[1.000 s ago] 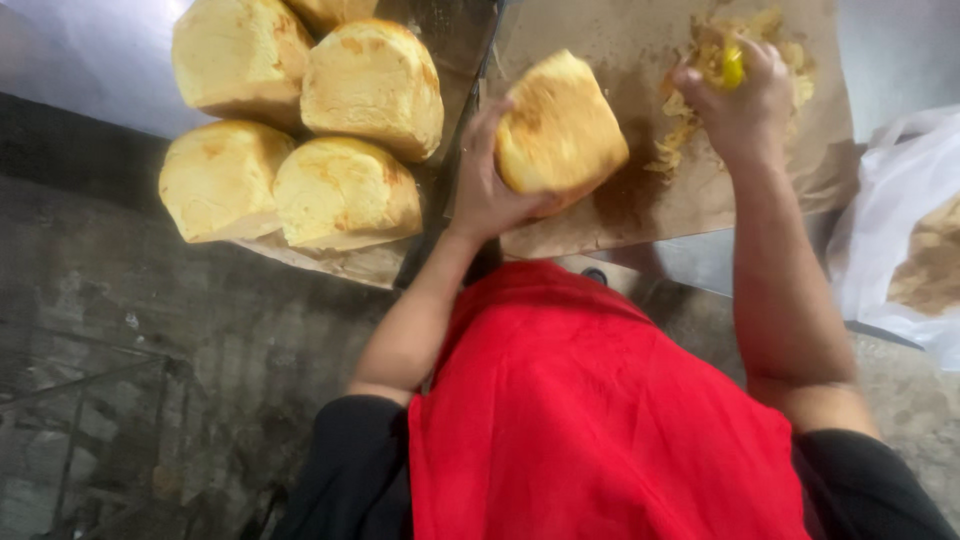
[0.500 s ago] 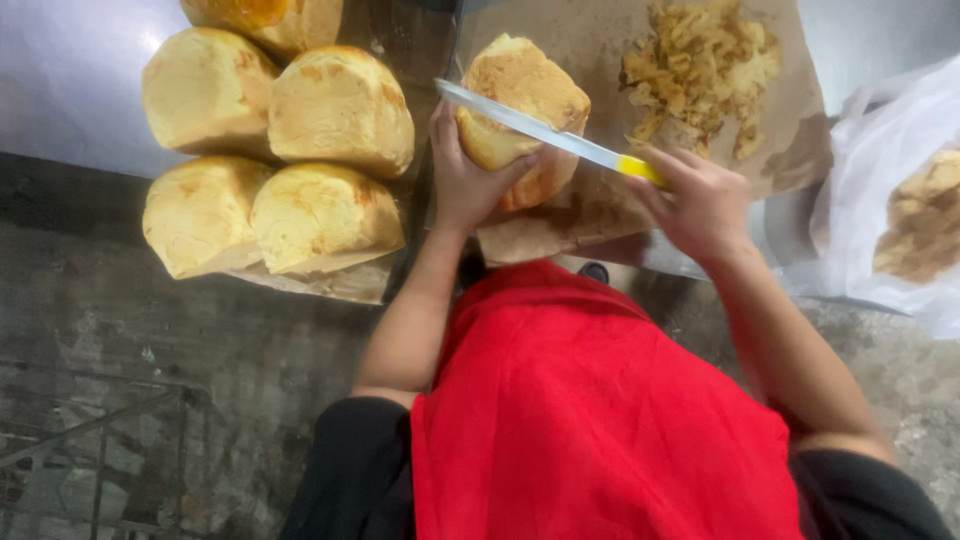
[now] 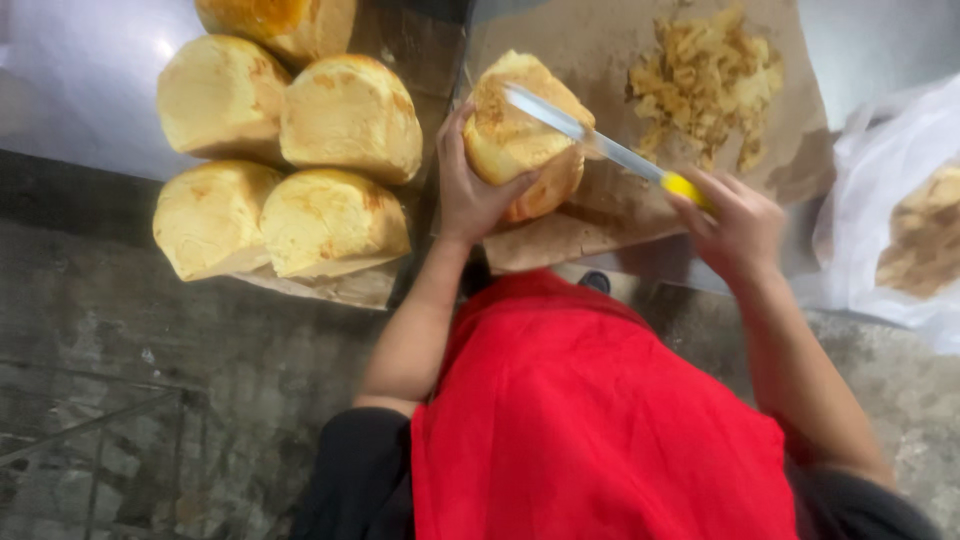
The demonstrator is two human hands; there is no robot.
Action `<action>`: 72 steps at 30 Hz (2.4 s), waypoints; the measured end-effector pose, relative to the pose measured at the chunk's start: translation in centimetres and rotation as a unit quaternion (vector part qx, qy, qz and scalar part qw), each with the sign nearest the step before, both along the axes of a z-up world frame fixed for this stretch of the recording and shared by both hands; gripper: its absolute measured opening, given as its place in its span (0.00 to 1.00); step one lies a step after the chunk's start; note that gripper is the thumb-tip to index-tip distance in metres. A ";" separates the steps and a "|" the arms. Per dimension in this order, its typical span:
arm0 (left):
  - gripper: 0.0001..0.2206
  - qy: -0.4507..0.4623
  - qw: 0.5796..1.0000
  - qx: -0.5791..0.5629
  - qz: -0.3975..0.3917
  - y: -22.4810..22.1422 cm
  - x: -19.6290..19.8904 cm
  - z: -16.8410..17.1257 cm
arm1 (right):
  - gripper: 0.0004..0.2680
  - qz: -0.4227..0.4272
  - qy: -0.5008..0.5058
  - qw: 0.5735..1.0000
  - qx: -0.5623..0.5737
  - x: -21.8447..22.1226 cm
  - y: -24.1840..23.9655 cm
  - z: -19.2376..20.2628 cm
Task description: The person trims the outer crusts from bread loaves using a knife and places the trimmed bread onto a wooden board.
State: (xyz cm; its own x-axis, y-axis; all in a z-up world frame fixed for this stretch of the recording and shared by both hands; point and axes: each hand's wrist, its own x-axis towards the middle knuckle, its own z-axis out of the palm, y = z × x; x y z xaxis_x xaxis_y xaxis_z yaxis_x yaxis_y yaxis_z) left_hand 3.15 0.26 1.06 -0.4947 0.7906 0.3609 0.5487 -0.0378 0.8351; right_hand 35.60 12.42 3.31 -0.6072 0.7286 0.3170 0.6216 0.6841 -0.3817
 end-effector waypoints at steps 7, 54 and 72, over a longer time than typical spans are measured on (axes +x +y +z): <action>0.50 -0.040 0.999 0.012 -0.003 0.1 -0.2 -0.7 | 0.11 -0.133 0.016 0.978 -0.162 5.2 -0.1 -5.7; 0.21 -0.299 0.948 0.090 -0.067 0.5 -4.0 -3.3 | 0.12 0.077 -0.043 0.996 0.003 -7.6 0.6 4.7; 0.20 -0.239 0.965 0.047 -0.096 -0.1 -4.1 -2.4 | 0.12 0.006 -0.057 0.989 -0.134 -3.4 1.6 1.8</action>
State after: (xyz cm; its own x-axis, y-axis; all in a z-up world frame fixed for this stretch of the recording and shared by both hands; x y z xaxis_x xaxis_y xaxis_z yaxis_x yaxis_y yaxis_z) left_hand -0.92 0.16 -1.33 -0.4712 0.8585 0.2024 0.0766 -0.1888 0.9790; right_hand 32.23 14.00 5.09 -0.6368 0.7699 0.0426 0.6636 0.5753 -0.4782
